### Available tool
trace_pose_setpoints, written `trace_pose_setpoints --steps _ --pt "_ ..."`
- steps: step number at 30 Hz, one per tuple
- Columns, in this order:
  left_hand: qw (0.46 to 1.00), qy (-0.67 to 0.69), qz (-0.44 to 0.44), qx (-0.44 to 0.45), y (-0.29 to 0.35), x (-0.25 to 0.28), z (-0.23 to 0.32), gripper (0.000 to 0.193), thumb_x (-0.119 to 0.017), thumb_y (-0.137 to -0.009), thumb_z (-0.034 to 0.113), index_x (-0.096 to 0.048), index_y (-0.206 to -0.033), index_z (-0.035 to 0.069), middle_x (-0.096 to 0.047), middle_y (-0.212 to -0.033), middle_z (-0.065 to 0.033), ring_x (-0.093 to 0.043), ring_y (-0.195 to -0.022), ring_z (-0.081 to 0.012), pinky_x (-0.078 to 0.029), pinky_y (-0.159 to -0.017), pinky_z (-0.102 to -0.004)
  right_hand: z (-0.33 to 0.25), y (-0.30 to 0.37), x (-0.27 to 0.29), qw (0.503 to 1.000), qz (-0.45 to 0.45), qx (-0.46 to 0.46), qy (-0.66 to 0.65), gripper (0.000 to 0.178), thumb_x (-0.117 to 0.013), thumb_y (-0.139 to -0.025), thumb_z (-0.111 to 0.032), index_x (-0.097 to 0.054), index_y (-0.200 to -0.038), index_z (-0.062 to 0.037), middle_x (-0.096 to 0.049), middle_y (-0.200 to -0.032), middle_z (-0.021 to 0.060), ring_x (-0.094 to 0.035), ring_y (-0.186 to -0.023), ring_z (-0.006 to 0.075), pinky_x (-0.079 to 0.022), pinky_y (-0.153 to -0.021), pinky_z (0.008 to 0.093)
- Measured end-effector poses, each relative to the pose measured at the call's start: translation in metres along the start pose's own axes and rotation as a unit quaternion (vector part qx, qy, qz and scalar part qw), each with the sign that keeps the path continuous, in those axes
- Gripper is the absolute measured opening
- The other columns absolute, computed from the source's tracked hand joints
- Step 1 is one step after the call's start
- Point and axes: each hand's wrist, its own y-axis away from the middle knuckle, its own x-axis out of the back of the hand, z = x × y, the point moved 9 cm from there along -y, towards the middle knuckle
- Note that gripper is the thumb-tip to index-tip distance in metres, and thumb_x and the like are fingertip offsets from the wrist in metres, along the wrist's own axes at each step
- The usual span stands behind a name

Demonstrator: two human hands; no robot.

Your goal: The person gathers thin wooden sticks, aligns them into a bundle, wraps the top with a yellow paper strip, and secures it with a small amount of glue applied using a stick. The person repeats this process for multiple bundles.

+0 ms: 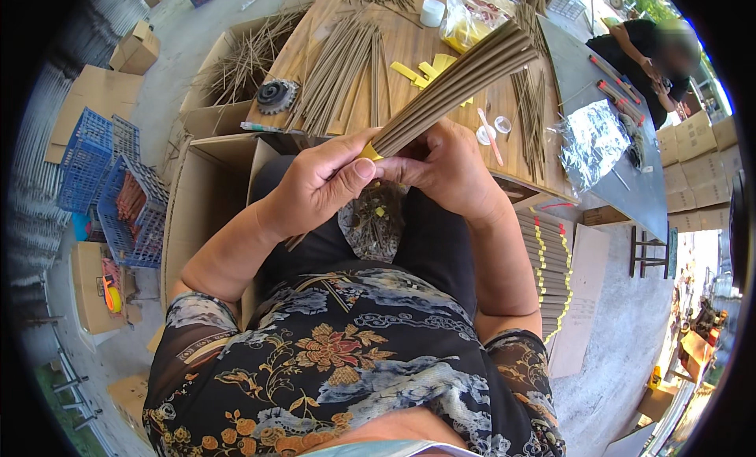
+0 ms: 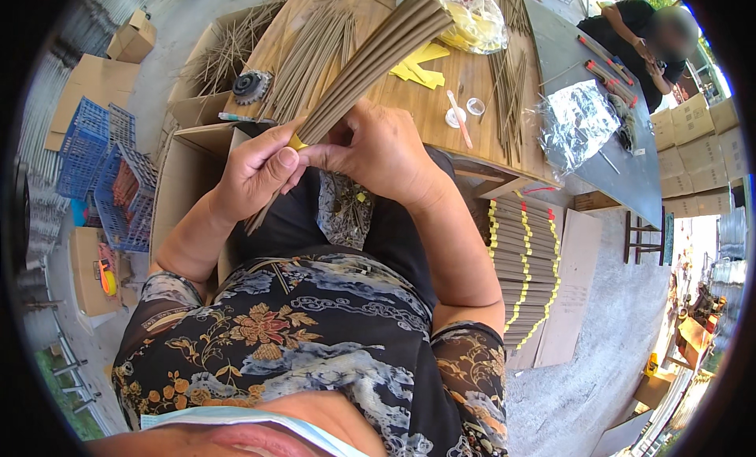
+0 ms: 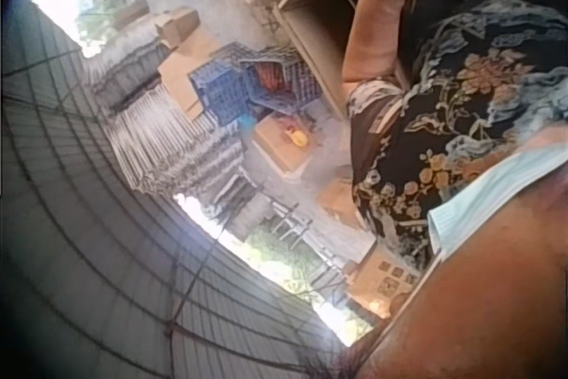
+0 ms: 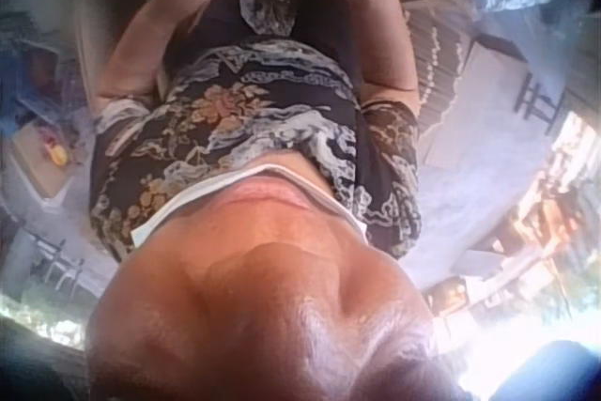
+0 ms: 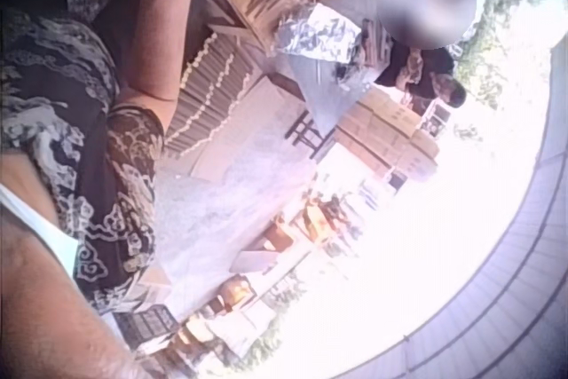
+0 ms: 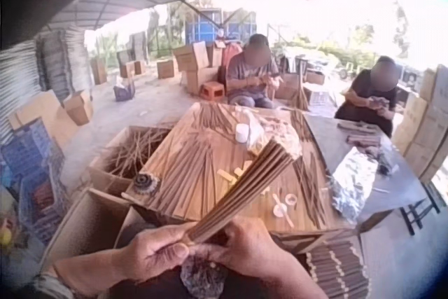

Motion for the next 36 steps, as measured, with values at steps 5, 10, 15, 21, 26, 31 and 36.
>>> trace_pose_setpoints --steps 5,10,15,21,26,31,36 --pt "0.972 0.216 0.000 0.092 0.001 -0.010 -0.017 0.030 -0.048 -0.091 0.026 -0.054 -0.094 -0.003 -0.052 -0.071 -0.0030 -0.045 -0.052 -0.0057 -0.036 -0.045 -0.0168 -0.016 0.001 0.010 0.996 0.032 0.004 0.085 0.050 -0.075 -0.062 -0.040 -0.053 -0.087 -0.0030 -0.052 -0.058 0.0047 -0.054 -0.051 0.0196 -0.043 -0.049 0.0289" --pt "0.921 0.351 -0.019 0.168 0.000 -0.020 -0.023 0.027 -0.050 -0.090 0.027 -0.054 -0.088 0.001 -0.052 -0.071 -0.0044 -0.047 -0.049 -0.0074 -0.036 -0.040 -0.0181 -0.018 0.003 0.012 0.997 0.046 0.047 0.041 0.054 -0.075 -0.060 -0.042 -0.053 -0.088 -0.0025 -0.052 -0.065 0.0055 -0.053 -0.057 0.0196 -0.043 -0.052 0.0285" --pt "0.889 0.425 -0.023 0.170 -0.002 -0.024 -0.026 0.025 -0.052 -0.088 0.026 -0.055 -0.090 0.002 -0.052 -0.070 -0.0050 -0.047 -0.048 -0.0078 -0.036 -0.039 -0.0177 -0.018 0.001 0.014 0.986 0.079 0.122 -0.081 0.053 -0.074 -0.066 -0.036 -0.049 -0.098 -0.0016 -0.055 -0.078 0.0073 -0.054 -0.068 0.0171 -0.045 -0.057 0.0288" --pt "0.908 0.372 -0.050 0.185 0.002 -0.037 -0.022 0.025 -0.051 -0.089 0.026 -0.053 -0.092 0.001 -0.051 -0.071 -0.0027 -0.045 -0.049 -0.0060 -0.036 -0.039 -0.0165 -0.028 -0.014 0.005 0.835 0.063 0.010 -0.546 0.030 -0.052 -0.086 -0.035 -0.048 -0.091 -0.0056 -0.055 -0.071 0.0087 -0.054 -0.058 0.0184 -0.046 -0.054 0.0301" --pt "0.971 0.193 -0.062 0.125 0.004 -0.033 -0.009 0.024 -0.051 -0.089 0.026 -0.049 -0.091 0.002 -0.048 -0.070 0.0004 -0.044 -0.054 -0.0042 -0.036 -0.045 -0.0171 -0.039 -0.004 0.004 0.824 0.148 -0.011 -0.548 0.028 -0.049 -0.088 -0.028 -0.040 -0.067 -0.0104 -0.036 -0.050 0.0001 -0.034 -0.039 0.0104 -0.031 -0.035 0.0255" --pt "0.989 0.114 -0.065 0.068 0.003 -0.034 0.001 0.026 -0.049 -0.090 0.027 -0.048 -0.092 0.001 -0.049 -0.071 0.0002 -0.044 -0.059 -0.0044 -0.039 -0.054 -0.0179 -0.045 0.005 0.009 0.840 0.203 -0.007 -0.504 0.031 -0.051 -0.087 -0.027 -0.038 -0.063 -0.0111 -0.034 -0.049 -0.0009 -0.032 -0.037 0.0098 -0.030 -0.034 0.0254" --pt "0.993 0.106 -0.046 0.024 0.006 -0.037 0.011 0.025 -0.049 -0.091 0.025 -0.047 -0.095 0.001 -0.051 -0.075 -0.0006 -0.045 -0.064 -0.0055 -0.042 -0.061 -0.0202 -0.052 0.014 0.008 0.860 0.221 -0.001 -0.459 0.031 -0.052 -0.086 -0.026 -0.038 -0.063 -0.0107 -0.034 -0.049 -0.0008 -0.033 -0.038 0.0098 -0.030 -0.034 0.0251"
